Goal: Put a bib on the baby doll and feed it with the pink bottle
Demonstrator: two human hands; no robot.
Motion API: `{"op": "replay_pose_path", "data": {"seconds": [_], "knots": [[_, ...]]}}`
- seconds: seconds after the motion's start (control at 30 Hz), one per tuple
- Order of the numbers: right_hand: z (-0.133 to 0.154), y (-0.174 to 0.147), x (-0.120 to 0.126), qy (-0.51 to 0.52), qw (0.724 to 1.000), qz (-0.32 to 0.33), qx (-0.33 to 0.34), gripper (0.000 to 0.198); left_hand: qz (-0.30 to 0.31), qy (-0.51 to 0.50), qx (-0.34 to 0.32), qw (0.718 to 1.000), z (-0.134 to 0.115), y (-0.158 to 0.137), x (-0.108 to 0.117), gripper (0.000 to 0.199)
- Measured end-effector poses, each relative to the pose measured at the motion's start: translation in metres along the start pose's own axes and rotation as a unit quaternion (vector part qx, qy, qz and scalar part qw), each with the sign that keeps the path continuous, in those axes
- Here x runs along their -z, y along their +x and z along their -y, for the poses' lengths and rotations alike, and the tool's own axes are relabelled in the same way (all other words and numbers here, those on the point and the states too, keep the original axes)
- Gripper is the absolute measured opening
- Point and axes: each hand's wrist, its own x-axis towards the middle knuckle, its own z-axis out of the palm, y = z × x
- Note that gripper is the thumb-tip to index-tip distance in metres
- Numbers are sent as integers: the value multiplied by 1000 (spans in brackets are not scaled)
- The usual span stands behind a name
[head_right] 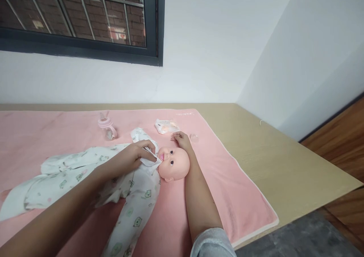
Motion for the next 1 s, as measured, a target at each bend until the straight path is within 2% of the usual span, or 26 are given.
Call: {"op": "replay_pose_path", "data": {"seconds": [0.53, 0.63, 0.8, 1.0], "knots": [[1, -1, -1, -11, 1000, 1, 5, 26, -19, 21, -14, 999, 0, 3, -7, 65], [2, -1, -1, -9, 1000, -2, 7, 26, -44, 8, -28, 999, 1, 2, -9, 62], [8, -3, -3, -24, 1000, 5, 2, 25, -117, -2, -37, 992, 1, 2, -8, 54], [17, -8, -7, -34, 999, 9, 3, 27, -143, 110, -44, 983, 10, 5, -15, 60]]}}
